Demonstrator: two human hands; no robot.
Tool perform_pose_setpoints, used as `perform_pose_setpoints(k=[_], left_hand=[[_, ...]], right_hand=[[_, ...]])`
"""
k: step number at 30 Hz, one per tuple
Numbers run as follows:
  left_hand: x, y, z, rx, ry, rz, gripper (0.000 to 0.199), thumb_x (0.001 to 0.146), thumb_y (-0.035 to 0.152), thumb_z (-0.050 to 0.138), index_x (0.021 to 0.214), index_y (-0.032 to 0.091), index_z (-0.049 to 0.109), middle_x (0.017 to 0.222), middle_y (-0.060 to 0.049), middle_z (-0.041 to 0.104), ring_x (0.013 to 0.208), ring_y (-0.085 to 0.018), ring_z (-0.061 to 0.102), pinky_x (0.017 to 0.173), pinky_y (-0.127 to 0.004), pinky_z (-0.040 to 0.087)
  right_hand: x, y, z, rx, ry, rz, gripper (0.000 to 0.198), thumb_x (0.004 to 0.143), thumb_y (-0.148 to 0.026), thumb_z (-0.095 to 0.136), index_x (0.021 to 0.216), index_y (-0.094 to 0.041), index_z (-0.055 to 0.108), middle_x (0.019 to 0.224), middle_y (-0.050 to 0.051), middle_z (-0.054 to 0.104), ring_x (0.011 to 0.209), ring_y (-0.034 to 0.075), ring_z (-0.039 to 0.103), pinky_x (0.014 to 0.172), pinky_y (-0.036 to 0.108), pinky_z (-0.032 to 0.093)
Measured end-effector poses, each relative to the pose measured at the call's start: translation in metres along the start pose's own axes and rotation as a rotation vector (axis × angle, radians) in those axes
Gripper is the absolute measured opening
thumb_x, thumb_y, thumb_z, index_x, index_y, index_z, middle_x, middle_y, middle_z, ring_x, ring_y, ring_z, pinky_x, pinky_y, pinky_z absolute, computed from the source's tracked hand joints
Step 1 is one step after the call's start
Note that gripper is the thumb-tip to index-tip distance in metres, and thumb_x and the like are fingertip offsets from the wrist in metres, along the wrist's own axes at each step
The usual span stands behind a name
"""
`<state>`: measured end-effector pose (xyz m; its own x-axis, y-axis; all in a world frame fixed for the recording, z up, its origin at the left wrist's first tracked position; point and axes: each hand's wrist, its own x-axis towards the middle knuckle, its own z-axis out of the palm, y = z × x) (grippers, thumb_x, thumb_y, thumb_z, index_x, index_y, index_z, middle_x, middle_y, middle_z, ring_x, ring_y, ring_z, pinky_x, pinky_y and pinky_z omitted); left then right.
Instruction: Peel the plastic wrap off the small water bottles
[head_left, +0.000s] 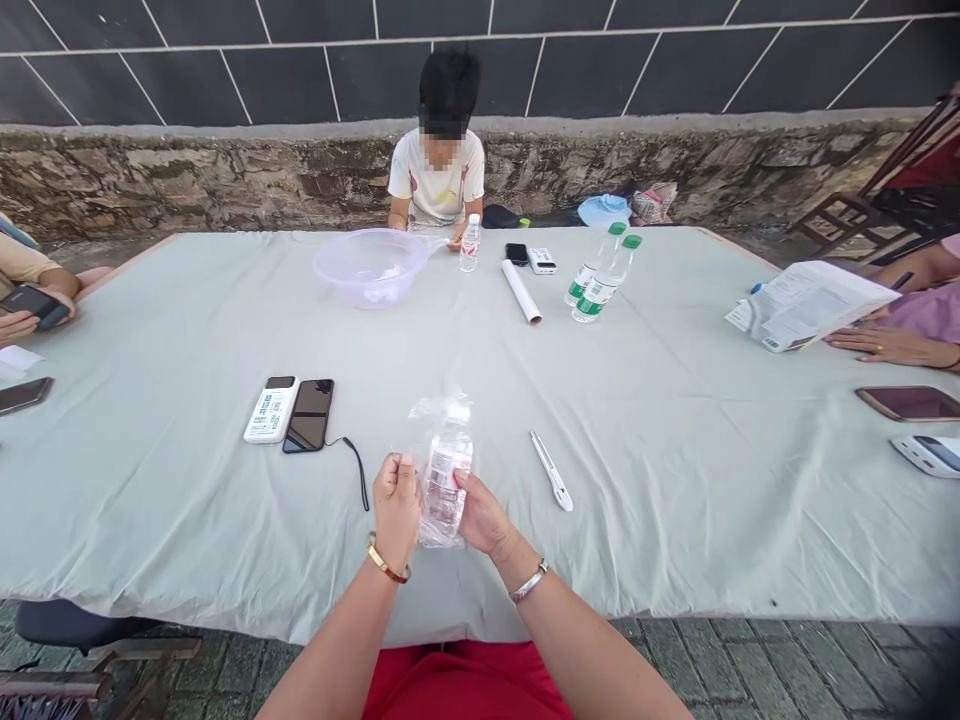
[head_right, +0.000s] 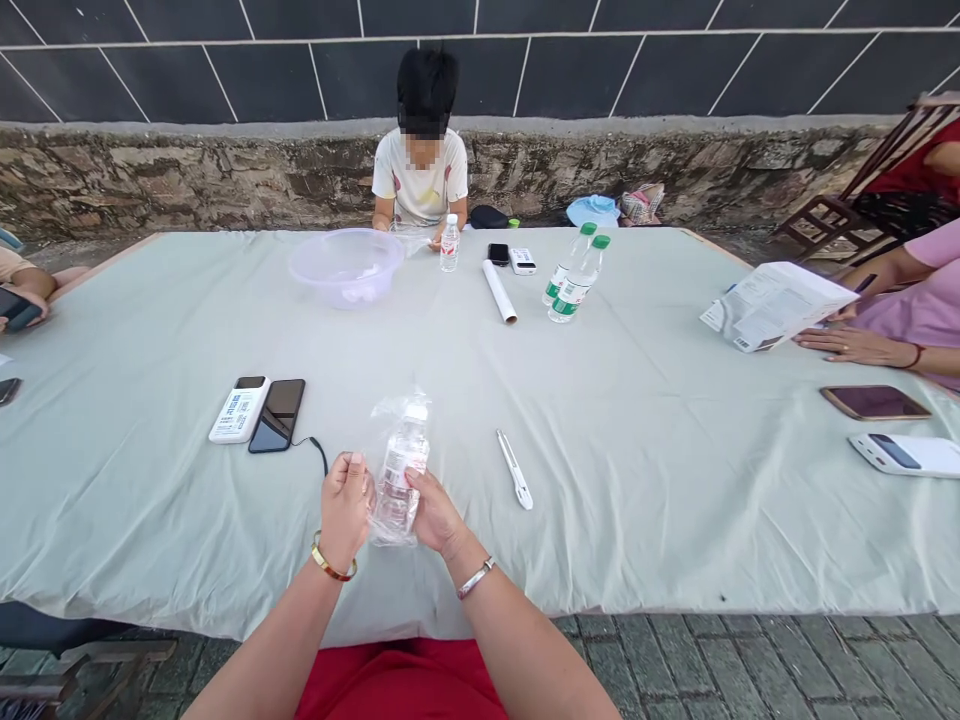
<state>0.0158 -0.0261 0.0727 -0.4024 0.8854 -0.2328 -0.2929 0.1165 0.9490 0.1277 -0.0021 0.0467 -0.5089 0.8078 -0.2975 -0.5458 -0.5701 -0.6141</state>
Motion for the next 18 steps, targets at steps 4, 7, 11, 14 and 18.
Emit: perform_pose_setpoints(k=[4,7,11,14,18], left_hand=[[-0.011,0.035,0.003,-0.162,-0.107,-0.078,0.044,0.074,0.058,0.063,0.067,0.021,0.039,0.048,0.011,0.026,0.037,-0.003,0.022,0.034,-0.016,0.022],[-0.018,0.055,0.004,-0.239,-0.133,-0.131,0.042,0.074,0.053,0.066,0.067,0.021,0.039,0.049,0.011,0.027,0.037,-0.003,0.022,0.032,-0.015,0.021],[-0.024,0.078,-0.002,-0.296,-0.172,-0.115,0.040,0.077,0.048,0.066,0.066,0.020,0.039,0.052,0.010,0.029,0.037,-0.003,0.020,0.030,-0.014,0.021],[-0.021,0.091,-0.018,-0.294,-0.137,-0.066,0.038,0.079,0.046,0.065,0.067,0.020,0.041,0.053,0.009,0.029,0.038,-0.003,0.021,0.030,-0.013,0.022],[-0.002,0.095,-0.053,-0.252,0.023,-0.023,0.038,0.075,0.038,0.071,0.065,0.019,0.041,0.052,0.009,0.029,0.039,-0.003,0.024,0.031,-0.013,0.025]], right_hand=[[0.001,0.003,-0.010,0.062,-0.066,0.094,0.055,0.068,-0.061,0.069,0.103,-0.019,0.063,0.097,0.007,0.068,0.091,0.022,0.064,0.084,0.037,0.048],[0.002,0.010,-0.018,0.093,-0.072,0.154,0.055,0.068,-0.061,0.069,0.101,-0.018,0.063,0.090,0.005,0.068,0.083,0.020,0.065,0.078,0.036,0.050],[-0.003,0.017,-0.027,0.118,-0.092,0.166,0.046,0.066,-0.047,0.078,0.096,-0.015,0.063,0.082,0.003,0.067,0.070,0.014,0.063,0.066,0.029,0.052],[-0.010,0.013,-0.031,0.147,-0.117,0.184,0.043,0.065,-0.040,0.081,0.095,-0.015,0.063,0.084,0.003,0.067,0.072,0.015,0.064,0.069,0.032,0.054],[-0.014,0.000,-0.035,0.184,-0.134,0.155,0.043,0.064,-0.036,0.082,0.098,-0.019,0.062,0.087,0.003,0.068,0.083,0.019,0.065,0.079,0.044,0.053]])
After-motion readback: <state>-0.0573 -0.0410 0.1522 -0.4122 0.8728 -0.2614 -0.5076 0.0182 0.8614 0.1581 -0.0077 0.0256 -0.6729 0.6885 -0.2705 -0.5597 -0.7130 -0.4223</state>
